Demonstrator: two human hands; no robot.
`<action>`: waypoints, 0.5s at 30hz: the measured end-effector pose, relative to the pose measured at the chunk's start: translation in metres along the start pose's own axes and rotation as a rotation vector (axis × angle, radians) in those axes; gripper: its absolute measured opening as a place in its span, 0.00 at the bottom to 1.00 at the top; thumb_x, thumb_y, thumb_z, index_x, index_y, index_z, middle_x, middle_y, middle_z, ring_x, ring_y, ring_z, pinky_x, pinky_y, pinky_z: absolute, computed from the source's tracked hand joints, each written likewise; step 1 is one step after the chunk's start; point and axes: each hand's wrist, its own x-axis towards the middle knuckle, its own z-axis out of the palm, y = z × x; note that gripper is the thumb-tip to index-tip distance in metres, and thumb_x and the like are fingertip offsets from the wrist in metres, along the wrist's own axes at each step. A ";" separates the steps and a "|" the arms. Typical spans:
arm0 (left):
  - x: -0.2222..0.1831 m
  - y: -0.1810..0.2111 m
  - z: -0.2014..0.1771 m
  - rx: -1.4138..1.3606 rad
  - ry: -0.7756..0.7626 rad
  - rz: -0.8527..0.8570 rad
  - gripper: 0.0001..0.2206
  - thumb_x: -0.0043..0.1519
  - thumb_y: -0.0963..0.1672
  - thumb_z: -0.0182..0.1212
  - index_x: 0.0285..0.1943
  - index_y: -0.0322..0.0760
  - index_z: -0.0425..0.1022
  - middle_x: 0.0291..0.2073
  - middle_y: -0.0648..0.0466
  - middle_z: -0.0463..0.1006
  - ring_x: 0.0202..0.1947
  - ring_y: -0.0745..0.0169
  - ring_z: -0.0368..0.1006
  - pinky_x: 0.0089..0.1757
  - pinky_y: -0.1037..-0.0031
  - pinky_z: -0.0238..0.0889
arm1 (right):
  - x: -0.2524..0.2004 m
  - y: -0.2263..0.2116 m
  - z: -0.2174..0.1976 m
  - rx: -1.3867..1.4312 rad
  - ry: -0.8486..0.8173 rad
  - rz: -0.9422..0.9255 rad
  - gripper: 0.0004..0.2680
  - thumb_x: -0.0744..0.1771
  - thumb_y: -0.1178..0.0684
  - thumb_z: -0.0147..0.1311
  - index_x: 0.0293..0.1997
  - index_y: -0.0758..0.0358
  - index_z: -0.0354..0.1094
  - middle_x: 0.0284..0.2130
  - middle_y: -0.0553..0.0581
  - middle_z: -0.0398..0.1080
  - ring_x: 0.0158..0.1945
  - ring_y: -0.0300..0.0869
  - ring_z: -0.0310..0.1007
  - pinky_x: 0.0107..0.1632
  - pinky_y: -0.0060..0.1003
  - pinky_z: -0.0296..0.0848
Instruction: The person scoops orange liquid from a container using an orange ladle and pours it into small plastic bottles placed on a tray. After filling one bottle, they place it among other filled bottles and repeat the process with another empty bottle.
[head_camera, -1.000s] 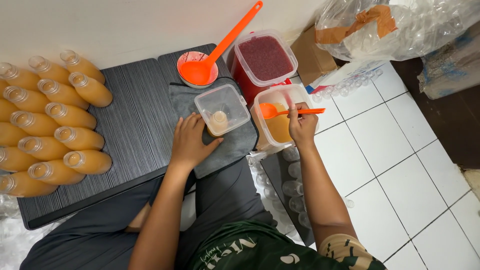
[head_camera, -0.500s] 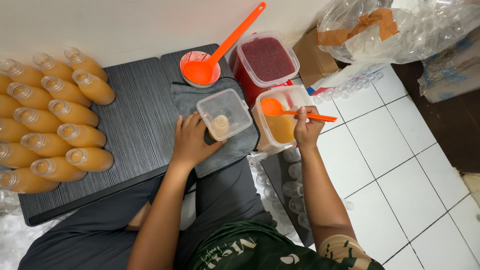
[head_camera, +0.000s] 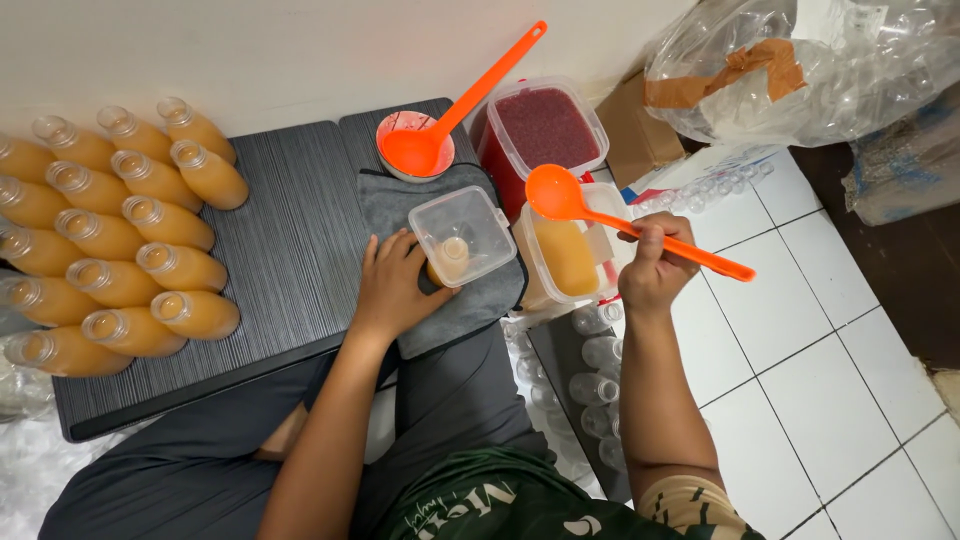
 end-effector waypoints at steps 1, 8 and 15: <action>0.000 0.001 0.000 0.000 0.000 -0.004 0.31 0.46 0.55 0.72 0.55 0.37 0.74 0.54 0.47 0.71 0.65 0.43 0.59 0.64 0.41 0.34 | 0.000 -0.007 0.001 0.002 -0.003 0.002 0.10 0.70 0.53 0.47 0.30 0.66 0.65 0.18 0.60 0.67 0.23 0.44 0.68 0.35 0.33 0.70; 0.000 0.000 -0.002 -0.011 -0.013 -0.002 0.30 0.45 0.55 0.72 0.53 0.37 0.74 0.55 0.46 0.71 0.65 0.42 0.59 0.63 0.40 0.36 | -0.003 -0.038 0.022 0.126 -0.055 -0.099 0.11 0.70 0.52 0.45 0.30 0.69 0.64 0.20 0.61 0.66 0.25 0.45 0.68 0.35 0.35 0.70; -0.001 -0.011 0.010 0.008 0.025 0.022 0.28 0.44 0.56 0.71 0.48 0.39 0.75 0.55 0.50 0.71 0.65 0.46 0.59 0.63 0.42 0.37 | -0.018 -0.038 0.031 0.242 -0.116 -0.144 0.10 0.69 0.54 0.46 0.32 0.72 0.65 0.21 0.63 0.67 0.26 0.48 0.68 0.36 0.39 0.70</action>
